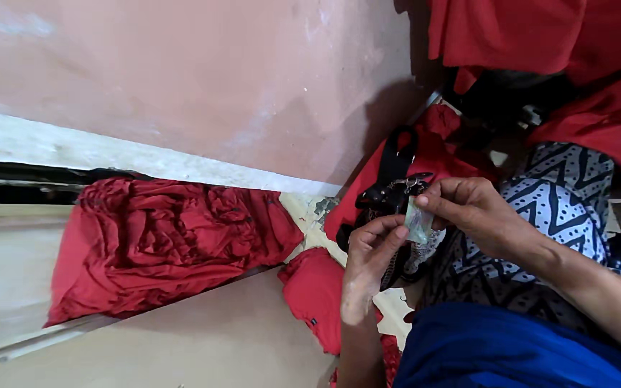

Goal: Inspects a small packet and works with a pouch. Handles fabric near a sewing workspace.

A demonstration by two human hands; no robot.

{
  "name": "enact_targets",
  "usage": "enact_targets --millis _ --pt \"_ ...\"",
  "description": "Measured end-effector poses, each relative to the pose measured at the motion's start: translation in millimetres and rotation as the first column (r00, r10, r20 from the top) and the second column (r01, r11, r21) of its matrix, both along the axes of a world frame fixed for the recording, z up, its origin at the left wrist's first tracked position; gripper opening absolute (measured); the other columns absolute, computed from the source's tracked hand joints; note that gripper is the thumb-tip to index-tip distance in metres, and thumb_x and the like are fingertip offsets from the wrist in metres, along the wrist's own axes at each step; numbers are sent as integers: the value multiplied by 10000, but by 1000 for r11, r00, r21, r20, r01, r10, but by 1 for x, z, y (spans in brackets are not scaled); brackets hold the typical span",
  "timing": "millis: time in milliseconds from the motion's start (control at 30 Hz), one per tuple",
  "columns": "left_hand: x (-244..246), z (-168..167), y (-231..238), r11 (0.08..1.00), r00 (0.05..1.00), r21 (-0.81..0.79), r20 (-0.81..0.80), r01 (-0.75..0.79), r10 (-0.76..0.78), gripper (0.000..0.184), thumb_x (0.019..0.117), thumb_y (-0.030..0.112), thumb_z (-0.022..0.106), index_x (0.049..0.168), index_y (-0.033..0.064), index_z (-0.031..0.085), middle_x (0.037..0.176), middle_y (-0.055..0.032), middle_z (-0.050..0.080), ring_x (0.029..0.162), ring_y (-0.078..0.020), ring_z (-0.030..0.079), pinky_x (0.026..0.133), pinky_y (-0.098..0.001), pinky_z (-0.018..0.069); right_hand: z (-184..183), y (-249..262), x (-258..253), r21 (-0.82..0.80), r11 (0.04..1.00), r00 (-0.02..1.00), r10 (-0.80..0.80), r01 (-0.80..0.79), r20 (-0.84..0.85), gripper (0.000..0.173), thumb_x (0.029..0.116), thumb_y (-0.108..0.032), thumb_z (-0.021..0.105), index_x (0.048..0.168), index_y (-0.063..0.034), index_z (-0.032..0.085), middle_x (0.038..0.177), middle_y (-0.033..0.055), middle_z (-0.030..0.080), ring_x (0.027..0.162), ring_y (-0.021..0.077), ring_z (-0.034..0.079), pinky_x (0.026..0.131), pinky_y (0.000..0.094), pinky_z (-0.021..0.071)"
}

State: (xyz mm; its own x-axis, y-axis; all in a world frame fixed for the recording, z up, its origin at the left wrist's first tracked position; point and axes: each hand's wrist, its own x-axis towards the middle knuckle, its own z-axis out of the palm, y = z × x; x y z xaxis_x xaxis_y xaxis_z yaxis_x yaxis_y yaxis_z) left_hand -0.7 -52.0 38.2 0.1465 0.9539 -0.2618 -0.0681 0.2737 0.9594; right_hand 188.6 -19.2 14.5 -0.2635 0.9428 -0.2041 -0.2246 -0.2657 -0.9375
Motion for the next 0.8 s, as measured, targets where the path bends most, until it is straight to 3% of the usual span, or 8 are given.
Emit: enact_targets --millis 200,300,400,467,500,800 --pt "2 0 -4 999 1000 37 1 -2 2 171 970 33 604 1084 21 731 974 -8 750 894 -92 719 871 -292 600 3 0 0 -20 1000 1000 -3 3 25 219 1020 -138 617 815 -89 678 637 -43 623 522 7 552 492 139 465" --pt "2 0 -6 996 999 82 -21 33 -31 226 980 75 619 1185 6 687 1011 -6 739 923 -91 715 882 -294 597 1 0 0 2 1000 999 -12 12 40 227 1022 -140 615 810 -88 675 623 -47 613 501 -3 533 465 131 442" --pt "2 -3 -8 993 1000 119 -18 25 -23 239 981 46 615 1207 -6 674 1015 -18 745 924 -94 717 884 -299 599 -12 -3 3 51 999 999 6 -9 54 256 1022 -218 623 793 -112 663 617 -48 589 489 0 496 449 141 401" --pt "2 -3 -9 992 1000 126 -20 14 -12 233 980 31 605 1198 -6 678 1023 -20 745 927 -93 717 887 -297 599 -9 -9 6 24 1000 998 16 -18 68 247 1027 -148 594 788 -86 605 609 -53 532 478 -21 446 446 132 366" --pt "2 -3 -10 992 1000 123 -16 10 -9 235 980 19 597 1199 -10 676 1024 -21 743 927 -94 717 886 -296 598 -2 -7 6 25 1000 997 11 -13 81 237 1021 -146 621 792 -86 616 615 -53 565 484 -21 475 460 134 404" --pt "6 -11 -11 983 997 170 51 -68 61 237 964 -1 616 1190 9 687 961 -21 744 882 -94 720 864 -298 605 7 -4 2 27 1000 996 -6 4 89 213 1001 -130 656 797 -70 638 642 -41 599 513 -10 502 490 143 428"
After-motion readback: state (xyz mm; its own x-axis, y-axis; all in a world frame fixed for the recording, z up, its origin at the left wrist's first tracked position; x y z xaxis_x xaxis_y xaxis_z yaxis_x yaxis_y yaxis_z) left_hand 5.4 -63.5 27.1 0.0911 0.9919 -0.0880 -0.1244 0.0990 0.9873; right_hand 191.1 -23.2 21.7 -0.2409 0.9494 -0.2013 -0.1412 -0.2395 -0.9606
